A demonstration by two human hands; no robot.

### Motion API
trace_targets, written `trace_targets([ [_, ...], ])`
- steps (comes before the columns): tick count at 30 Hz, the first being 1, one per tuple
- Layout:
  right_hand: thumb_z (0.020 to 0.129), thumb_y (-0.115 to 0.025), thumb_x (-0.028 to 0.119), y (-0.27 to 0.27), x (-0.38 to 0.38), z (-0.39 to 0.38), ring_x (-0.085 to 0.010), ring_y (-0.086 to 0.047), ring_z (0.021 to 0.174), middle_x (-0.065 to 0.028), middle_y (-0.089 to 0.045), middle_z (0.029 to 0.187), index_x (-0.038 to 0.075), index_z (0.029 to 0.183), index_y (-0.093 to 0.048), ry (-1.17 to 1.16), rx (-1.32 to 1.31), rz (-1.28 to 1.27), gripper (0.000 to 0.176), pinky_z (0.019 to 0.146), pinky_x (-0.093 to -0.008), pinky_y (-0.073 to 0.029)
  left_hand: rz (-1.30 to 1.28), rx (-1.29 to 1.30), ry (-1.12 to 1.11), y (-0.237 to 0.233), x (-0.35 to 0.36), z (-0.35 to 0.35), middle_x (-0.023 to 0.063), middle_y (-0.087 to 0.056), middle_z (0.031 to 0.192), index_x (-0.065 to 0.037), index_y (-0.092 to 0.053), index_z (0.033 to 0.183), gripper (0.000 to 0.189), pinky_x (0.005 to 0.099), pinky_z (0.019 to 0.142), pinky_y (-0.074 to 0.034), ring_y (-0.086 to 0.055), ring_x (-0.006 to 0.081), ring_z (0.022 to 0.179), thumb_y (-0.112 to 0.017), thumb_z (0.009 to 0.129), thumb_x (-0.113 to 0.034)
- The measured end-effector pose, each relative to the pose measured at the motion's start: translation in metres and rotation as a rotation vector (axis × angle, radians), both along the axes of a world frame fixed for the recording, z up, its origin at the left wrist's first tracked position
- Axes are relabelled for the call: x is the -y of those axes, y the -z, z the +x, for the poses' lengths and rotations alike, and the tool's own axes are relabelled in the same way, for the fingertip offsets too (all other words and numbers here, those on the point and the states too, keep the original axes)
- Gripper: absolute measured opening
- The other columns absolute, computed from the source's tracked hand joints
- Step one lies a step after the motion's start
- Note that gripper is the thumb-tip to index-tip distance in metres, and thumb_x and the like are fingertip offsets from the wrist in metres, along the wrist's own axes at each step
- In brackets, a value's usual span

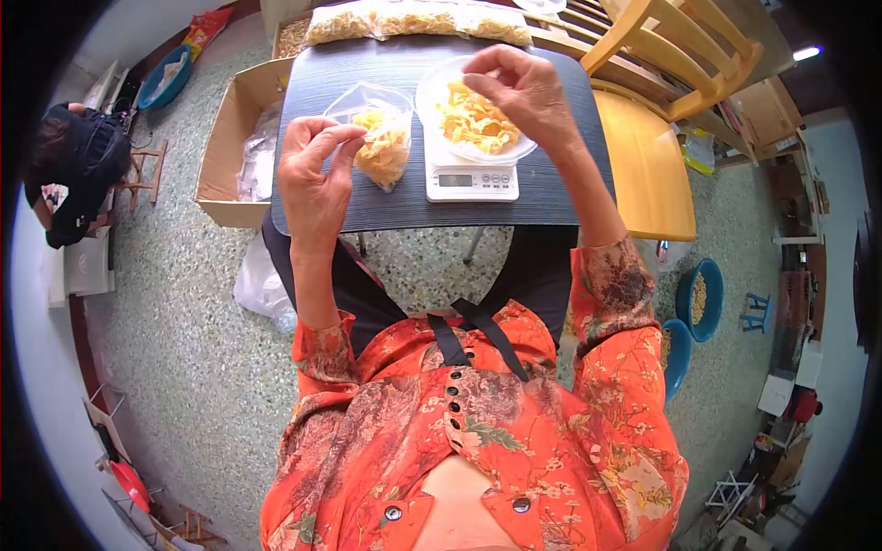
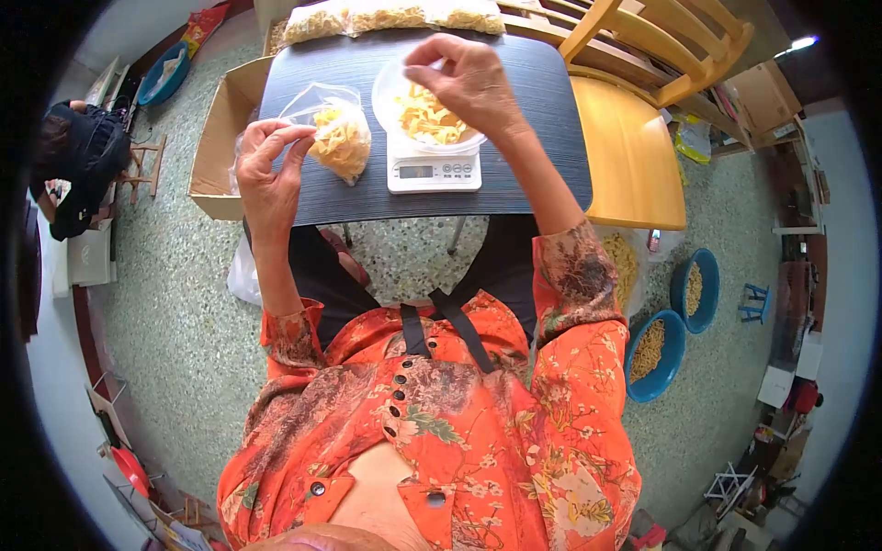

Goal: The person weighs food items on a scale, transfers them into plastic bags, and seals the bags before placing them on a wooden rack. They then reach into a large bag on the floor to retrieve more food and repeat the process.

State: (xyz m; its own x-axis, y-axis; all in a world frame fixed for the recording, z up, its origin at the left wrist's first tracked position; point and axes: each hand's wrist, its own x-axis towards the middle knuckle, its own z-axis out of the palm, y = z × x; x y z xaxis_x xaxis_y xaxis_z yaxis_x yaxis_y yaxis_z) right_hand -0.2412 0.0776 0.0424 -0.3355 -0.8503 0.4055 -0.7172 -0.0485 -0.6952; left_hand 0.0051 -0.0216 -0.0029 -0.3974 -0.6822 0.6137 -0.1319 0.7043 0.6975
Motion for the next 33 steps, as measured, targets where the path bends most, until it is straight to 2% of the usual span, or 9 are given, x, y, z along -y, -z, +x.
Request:
trace_targets([
  [3, 0.089, -0.076, 0.013, 0.003, -0.021, -0.029, -0.0059, -0.059, 0.067, -0.0007, -0.071, 0.078, 0.005, 0.101, -0.075, 0.098, -0.2, 0.063, 0.014, 0.061, -0.0228, -0.049, 0.059, -0.057, 0.056, 0.003, -0.005, -0.005, 0.0056, -0.059, 0.093, -0.004, -0.077, 0.092, 0.015, 0.0314, 0.079, -0.05, -0.059, 0.0191, 0.088, -0.08, 0.078, 0.001],
  [5, 0.088, -0.075, 0.016, 0.009, -0.031, -0.038, -0.0153, -0.066, 0.068, -0.0067, -0.073, 0.08, 0.007, 0.102, -0.074, 0.168, -0.377, 0.236, 0.017, 0.065, -0.03, -0.053, 0.042, -0.054, 0.052, 0.006, -0.008, -0.009, 0.0057, -0.059, 0.093, -0.004, -0.077, 0.091, 0.014, 0.0315, 0.08, -0.05, -0.059, 0.0193, 0.089, -0.08, 0.078, 0.001],
  [6, 0.088, -0.075, 0.016, 0.008, -0.033, -0.037, -0.0153, -0.066, 0.068, -0.0067, -0.073, 0.08, 0.007, 0.102, -0.074, 0.169, -0.379, 0.238, 0.017, 0.065, -0.03, -0.053, 0.019, -0.045, 0.046, 0.006, -0.009, -0.01, 0.0058, -0.059, 0.093, -0.004, -0.076, 0.091, 0.014, 0.0316, 0.081, -0.049, -0.059, 0.0194, 0.089, -0.08, 0.078, 0.0],
  [8, 0.085, -0.076, 0.021, 0.01, -0.036, -0.03, -0.0263, -0.07, 0.077, -0.0112, -0.074, 0.087, 0.008, 0.101, -0.072, 0.187, -0.553, 0.394, 0.021, 0.074, -0.0382, -0.055, 0.011, -0.049, 0.037, 0.008, -0.011, -0.011, 0.0059, -0.059, 0.094, -0.004, -0.076, 0.091, 0.014, 0.0318, 0.082, -0.049, -0.059, 0.0197, 0.09, -0.08, 0.079, 0.0],
  [12, 0.082, -0.077, 0.025, 0.016, -0.03, -0.018, -0.0311, -0.071, 0.091, -0.012, -0.073, 0.092, 0.01, 0.102, -0.069, 0.279, -0.678, 0.542, 0.026, 0.083, -0.0433, -0.055, 0.0, -0.054, 0.021, 0.007, -0.014, -0.008, 0.0062, -0.06, 0.096, -0.005, -0.076, 0.092, 0.015, 0.0323, 0.083, -0.049, -0.059, 0.0206, 0.092, -0.08, 0.079, 0.0],
  [19, 0.083, -0.074, 0.021, 0.028, -0.018, -0.018, -0.0314, -0.072, 0.09, -0.0131, -0.073, 0.089, 0.01, 0.101, -0.07, 0.279, -0.698, 0.596, 0.022, 0.083, -0.0431, -0.055, -0.03, -0.07, -0.024, 0.007, -0.016, -0.008, 0.0064, -0.06, 0.099, -0.005, -0.076, 0.093, 0.016, 0.032, 0.084, -0.05, -0.06, 0.02, 0.094, -0.08, 0.078, 0.001],
  [25, 0.085, -0.074, 0.015, 0.025, -0.025, -0.029, -0.0185, -0.071, 0.069, -0.0102, -0.074, 0.08, 0.006, 0.097, -0.074, 0.163, -0.368, 0.298, 0.015, 0.067, -0.0321, -0.057, -0.013, -0.089, -0.06, 0.012, -0.017, -0.012, 0.0073, -0.06, 0.1, -0.004, -0.076, 0.093, 0.016, 0.032, 0.084, -0.05, -0.061, 0.0201, 0.094, -0.08, 0.079, 0.001],
  [30, 0.088, -0.077, 0.015, 0.02, -0.032, -0.037, -0.0095, -0.067, 0.07, -0.0065, -0.073, 0.08, 0.001, 0.103, -0.073, 0.223, -0.179, 0.183, 0.021, 0.063, -0.0252, -0.056, -0.02, -0.128, -0.056, 0.009, -0.019, -0.019, 0.0075, -0.06, 0.101, -0.004, -0.076, 0.093, 0.016, 0.0318, 0.084, -0.051, -0.061, 0.0203, 0.095, -0.08, 0.079, 0.001],
  [33, 0.091, -0.077, 0.016, 0.018, -0.032, -0.035, -0.0075, -0.066, 0.07, -0.0046, -0.073, 0.084, 0.001, 0.107, -0.071, 0.242, 0.262, 0.041, 0.023, 0.061, -0.0211, -0.056, -0.018, -0.156, -0.071, 0.007, -0.018, -0.023, 0.0074, -0.06, 0.101, -0.004, -0.076, 0.093, 0.016, 0.0319, 0.084, -0.051, -0.06, 0.0202, 0.095, -0.08, 0.079, 0.001],
])
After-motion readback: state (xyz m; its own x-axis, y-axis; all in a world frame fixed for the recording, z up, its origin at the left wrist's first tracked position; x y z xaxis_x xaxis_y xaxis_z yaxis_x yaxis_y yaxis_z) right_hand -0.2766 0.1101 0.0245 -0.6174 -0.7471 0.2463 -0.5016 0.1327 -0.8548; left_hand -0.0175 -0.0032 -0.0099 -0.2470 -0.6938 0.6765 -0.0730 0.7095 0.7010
